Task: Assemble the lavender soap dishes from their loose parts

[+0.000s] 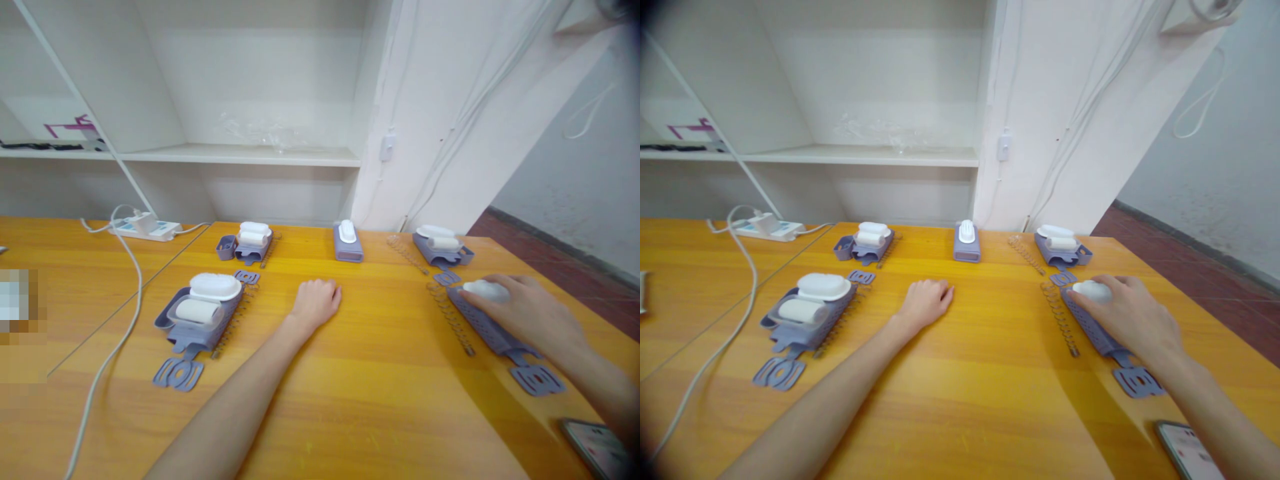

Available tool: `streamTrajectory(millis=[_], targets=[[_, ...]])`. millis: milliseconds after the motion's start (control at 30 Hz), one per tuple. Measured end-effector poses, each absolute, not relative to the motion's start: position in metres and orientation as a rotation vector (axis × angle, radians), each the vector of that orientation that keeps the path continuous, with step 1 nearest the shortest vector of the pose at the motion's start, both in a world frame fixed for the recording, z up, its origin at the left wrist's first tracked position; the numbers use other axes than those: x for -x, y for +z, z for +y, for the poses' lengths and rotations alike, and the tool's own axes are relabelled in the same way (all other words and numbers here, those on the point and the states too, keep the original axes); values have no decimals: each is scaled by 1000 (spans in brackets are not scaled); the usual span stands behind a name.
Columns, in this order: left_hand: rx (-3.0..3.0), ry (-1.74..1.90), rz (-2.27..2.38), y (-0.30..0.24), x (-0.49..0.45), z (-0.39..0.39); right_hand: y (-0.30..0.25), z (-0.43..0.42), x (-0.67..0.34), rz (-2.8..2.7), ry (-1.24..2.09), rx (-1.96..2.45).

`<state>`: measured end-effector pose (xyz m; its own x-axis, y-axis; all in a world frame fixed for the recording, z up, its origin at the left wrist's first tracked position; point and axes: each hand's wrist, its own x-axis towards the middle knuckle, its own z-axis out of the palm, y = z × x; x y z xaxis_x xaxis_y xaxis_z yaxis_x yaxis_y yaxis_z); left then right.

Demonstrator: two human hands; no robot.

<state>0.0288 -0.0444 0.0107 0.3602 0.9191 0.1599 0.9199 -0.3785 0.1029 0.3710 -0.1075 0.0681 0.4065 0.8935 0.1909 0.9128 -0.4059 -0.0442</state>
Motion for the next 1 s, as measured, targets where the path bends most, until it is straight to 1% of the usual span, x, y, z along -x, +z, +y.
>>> streamTrajectory(millis=[100,233,367,533,667,800,1000], targets=[[2591,-298,-1760,11,-29,-45,73,-107,-357,-1686,-290,2419],[2590,-296,-1767,10,-29,-45,73,-108,-317,-1867,-309,2124],[2593,-338,-1762,8,-28,-43,65,-114,-260,-2197,-252,1771],[2552,-557,-1839,7,-24,-39,53,-126,-199,-2465,-63,1443],[2490,-752,-1916,8,-21,-37,44,-123,-175,-2540,54,1321],[2452,-922,-1911,8,-19,-35,37,-116,-167,-2553,121,1295],[2446,-958,-1932,7,-19,-33,41,-118,-177,-2551,133,1243]])
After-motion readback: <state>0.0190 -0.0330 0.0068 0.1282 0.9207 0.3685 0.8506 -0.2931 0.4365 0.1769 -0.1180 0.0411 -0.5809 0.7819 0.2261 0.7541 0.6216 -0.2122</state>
